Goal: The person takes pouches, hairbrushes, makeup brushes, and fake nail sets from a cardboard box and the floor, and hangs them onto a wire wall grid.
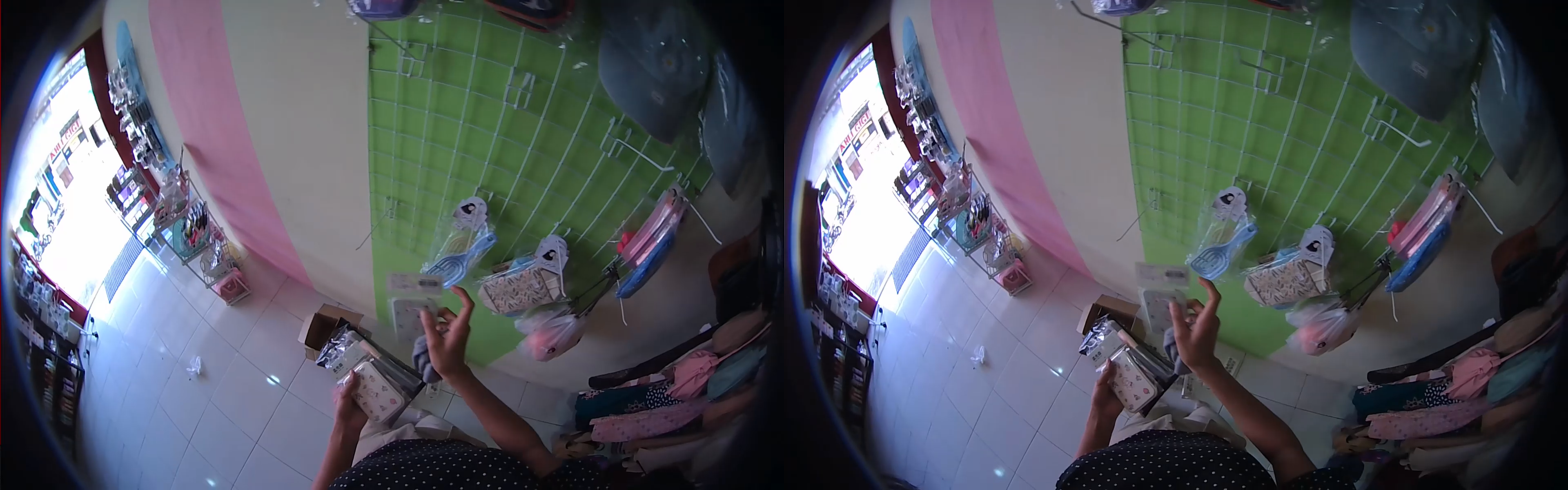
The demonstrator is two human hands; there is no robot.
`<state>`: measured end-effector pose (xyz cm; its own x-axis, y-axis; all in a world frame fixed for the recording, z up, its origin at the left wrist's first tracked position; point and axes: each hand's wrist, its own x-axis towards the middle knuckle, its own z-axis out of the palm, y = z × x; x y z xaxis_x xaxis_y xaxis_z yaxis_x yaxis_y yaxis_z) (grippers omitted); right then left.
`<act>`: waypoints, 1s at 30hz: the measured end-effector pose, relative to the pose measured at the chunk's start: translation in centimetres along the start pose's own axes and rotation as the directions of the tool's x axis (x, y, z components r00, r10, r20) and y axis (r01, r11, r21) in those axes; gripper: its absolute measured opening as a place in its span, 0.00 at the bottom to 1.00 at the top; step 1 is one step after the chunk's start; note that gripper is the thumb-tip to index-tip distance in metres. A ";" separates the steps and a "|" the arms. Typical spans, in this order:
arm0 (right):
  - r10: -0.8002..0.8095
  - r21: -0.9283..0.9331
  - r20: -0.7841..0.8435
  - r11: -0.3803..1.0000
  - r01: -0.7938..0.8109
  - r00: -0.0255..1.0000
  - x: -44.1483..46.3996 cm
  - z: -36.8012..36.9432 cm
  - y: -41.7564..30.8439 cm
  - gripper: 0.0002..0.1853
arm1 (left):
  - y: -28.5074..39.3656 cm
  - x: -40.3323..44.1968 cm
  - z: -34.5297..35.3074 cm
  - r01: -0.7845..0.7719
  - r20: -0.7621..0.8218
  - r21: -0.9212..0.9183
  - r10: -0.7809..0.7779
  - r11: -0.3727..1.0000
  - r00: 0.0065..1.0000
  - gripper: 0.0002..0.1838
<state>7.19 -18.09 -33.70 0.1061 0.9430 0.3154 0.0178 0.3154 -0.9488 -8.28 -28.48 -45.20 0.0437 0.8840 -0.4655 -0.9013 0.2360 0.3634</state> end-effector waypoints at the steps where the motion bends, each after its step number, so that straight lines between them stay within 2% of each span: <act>1: -0.008 -0.047 0.015 0.999 0.009 1.000 0.5 1.8 1.3 0.25 | 0.8 -0.5 -0.7 -0.032 -0.018 -0.032 0.032 0.999 0.999 0.17; 3: -0.057 -0.121 0.017 0.991 0.059 0.998 1.7 5.5 4.5 0.25 | 2.5 -1.0 -2.7 -0.072 -0.021 -0.106 0.070 0.992 0.997 0.17; 4: -0.001 -0.089 -0.011 0.996 0.001 1.000 2.1 7.1 5.9 0.19 | 3.1 -1.4 -3.5 -0.079 -0.025 -0.114 0.076 0.990 0.997 0.17; 6: -0.074 -0.214 -0.053 0.975 0.061 0.996 3.4 9.5 8.9 0.13 | 4.4 -2.5 -5.0 -0.167 -0.121 -0.136 0.151 0.977 0.981 0.17; 7: -0.065 -0.215 -0.034 0.975 0.057 0.997 3.8 10.2 9.9 0.13 | 4.9 -2.9 -6.2 -0.192 -0.124 -0.147 0.174 0.970 0.977 0.17; 9: 0.019 -0.219 -0.091 0.975 -0.039 0.996 4.5 11.4 10.8 0.09 | 5.9 -4.4 -7.6 -0.242 -0.162 -0.174 0.215 0.955 0.963 0.16; 15: -0.017 -0.211 -0.113 0.977 -0.007 0.993 5.1 12.3 12.1 0.11 | 7.4 -6.1 -10.0 -0.388 -0.195 -0.191 0.352 0.902 0.915 0.16; 24: 0.013 -0.231 -0.120 0.972 -0.041 0.993 5.6 12.6 12.0 0.10 | 8.1 -5.0 -11.0 -0.364 -0.227 -0.211 0.317 0.907 0.921 0.15; 28: -0.012 -0.251 -0.183 0.967 -0.035 0.983 7.5 12.1 14.5 0.10 | 8.3 -4.2 -10.8 -0.342 -0.194 -0.210 0.304 0.916 0.933 0.16; 30: -0.040 -0.265 -0.213 0.964 -0.018 0.976 9.4 11.8 16.2 0.10 | 8.5 -3.8 -10.7 -0.311 -0.246 -0.243 0.252 0.919 0.936 0.16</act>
<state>-3.22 -2.87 -45.95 0.3144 0.8853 0.3427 0.2791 0.2588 -0.9247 -20.66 -34.12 -48.98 -0.2919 0.7878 -0.5424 -0.9464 -0.1560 0.2827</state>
